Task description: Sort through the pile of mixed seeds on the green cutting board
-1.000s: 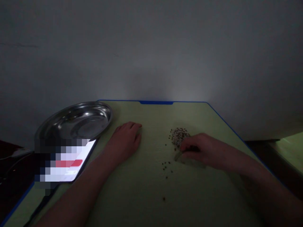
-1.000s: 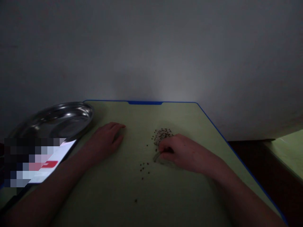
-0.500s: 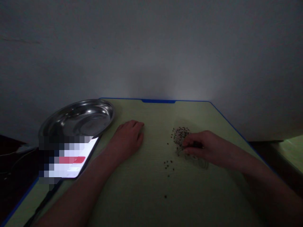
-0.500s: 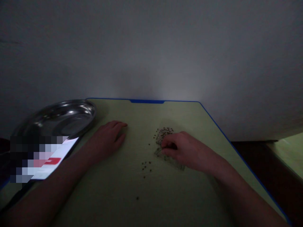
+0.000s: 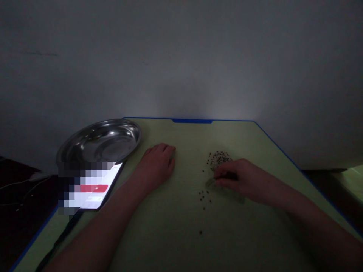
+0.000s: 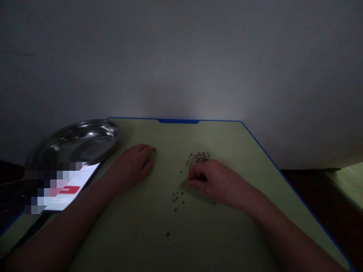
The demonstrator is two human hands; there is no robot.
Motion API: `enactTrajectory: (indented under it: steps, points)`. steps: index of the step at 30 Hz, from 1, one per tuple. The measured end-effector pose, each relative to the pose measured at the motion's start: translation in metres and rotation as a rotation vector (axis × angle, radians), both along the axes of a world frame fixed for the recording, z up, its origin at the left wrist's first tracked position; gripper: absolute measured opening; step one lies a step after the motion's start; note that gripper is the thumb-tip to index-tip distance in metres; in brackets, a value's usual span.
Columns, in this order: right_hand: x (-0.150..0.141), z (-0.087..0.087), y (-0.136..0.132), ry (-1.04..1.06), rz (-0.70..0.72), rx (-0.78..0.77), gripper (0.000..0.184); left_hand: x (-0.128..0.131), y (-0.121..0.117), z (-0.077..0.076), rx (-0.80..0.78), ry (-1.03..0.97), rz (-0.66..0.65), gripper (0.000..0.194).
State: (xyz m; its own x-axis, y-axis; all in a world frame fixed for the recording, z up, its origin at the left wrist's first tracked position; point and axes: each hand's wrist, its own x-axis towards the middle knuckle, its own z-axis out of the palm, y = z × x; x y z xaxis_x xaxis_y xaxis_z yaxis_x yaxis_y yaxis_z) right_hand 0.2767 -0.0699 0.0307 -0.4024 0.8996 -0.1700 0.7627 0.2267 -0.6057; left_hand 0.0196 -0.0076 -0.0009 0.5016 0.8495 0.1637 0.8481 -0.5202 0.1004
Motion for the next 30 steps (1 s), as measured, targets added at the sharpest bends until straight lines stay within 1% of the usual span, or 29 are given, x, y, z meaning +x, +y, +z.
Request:
enactTrajectory:
  steps: [2,5,7,9,15,22,26,30]
  points:
    - [0.001,-0.002,0.002,-0.044,-0.005,0.019,0.013,0.0,0.0,0.0,0.003,-0.008,-0.008,0.035]
    - [0.004,-0.003,0.004,-0.095,-0.059,0.102,0.014,-0.001,0.0,0.0,-0.002,-0.005,-0.011,0.034]
    - [0.006,-0.002,0.004,-0.085,-0.092,0.14,0.016,0.0,0.0,0.0,-0.008,0.002,-0.01,0.034]
    - [0.004,-0.001,0.003,-0.064,-0.093,0.156,0.016,0.0,0.0,0.0,-0.011,0.007,-0.007,0.034]
    - [-0.012,-0.004,0.001,-0.021,-0.018,0.186,0.015,0.001,0.0,0.0,0.002,0.001,-0.013,0.033]
    - [-0.03,-0.015,0.004,-0.119,0.052,0.269,0.019,0.001,-0.001,-0.001,0.016,0.005,-0.008,0.032]
    - [-0.034,-0.017,0.004,-0.126,0.086,0.323,0.019,0.001,-0.001,-0.002,0.014,-0.001,-0.003,0.031]
    - [-0.036,-0.016,-0.001,-0.151,0.167,0.3,0.022,0.001,-0.001,-0.003,0.02,0.013,-0.008,0.03]
